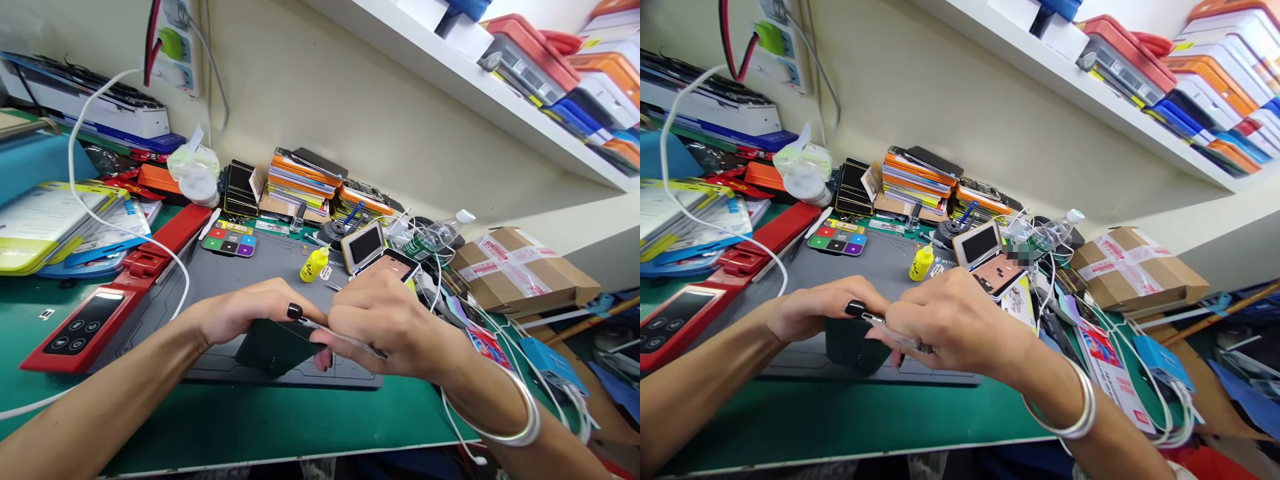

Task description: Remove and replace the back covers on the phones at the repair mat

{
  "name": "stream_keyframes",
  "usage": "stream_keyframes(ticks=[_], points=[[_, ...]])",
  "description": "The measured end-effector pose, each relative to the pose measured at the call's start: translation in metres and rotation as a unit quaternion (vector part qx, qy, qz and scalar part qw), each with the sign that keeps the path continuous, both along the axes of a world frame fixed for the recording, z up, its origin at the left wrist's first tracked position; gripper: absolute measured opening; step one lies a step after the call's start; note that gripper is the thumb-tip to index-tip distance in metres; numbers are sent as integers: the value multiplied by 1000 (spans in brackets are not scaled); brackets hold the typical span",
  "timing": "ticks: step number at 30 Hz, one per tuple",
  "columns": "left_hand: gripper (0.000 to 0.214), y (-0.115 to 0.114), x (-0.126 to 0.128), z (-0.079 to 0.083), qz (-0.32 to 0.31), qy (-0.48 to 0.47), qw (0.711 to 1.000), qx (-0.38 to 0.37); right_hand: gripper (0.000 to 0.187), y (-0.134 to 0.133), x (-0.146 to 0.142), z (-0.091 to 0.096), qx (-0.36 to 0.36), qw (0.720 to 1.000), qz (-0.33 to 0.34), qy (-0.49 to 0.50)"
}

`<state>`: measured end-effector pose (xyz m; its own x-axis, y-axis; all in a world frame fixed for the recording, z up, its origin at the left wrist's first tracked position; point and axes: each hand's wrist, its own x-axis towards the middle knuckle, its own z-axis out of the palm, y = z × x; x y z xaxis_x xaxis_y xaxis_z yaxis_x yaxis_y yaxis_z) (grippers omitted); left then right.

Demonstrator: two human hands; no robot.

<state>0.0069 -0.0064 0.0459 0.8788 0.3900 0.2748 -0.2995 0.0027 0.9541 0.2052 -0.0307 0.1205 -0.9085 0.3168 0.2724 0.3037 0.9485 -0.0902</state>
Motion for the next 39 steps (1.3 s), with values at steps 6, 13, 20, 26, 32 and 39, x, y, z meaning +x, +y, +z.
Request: stream_keyframes(ticks=[6,13,20,26,32,39], points=[[48,0,-1,4,-15,34,999,-17,43,0,8,-33,-13,990,-12,142],[45,2,-9,-2,42,80,996,3,48,-5,3,-62,-28,964,-35,263],[35,-5,-11,17,100,107,988,38,47,-11,-10,-87,27,925,-95,367],[28,-9,-15,6,155,74,984,39,47,-18,-16,-104,12,907,-127,401],[28,-10,-16,4,189,82,978,42,46,-24,-13,-121,-8,917,-151,368],[25,-15,-16,9,227,96,968,52,50,-34,-11,-139,-8,932,-165,323]])
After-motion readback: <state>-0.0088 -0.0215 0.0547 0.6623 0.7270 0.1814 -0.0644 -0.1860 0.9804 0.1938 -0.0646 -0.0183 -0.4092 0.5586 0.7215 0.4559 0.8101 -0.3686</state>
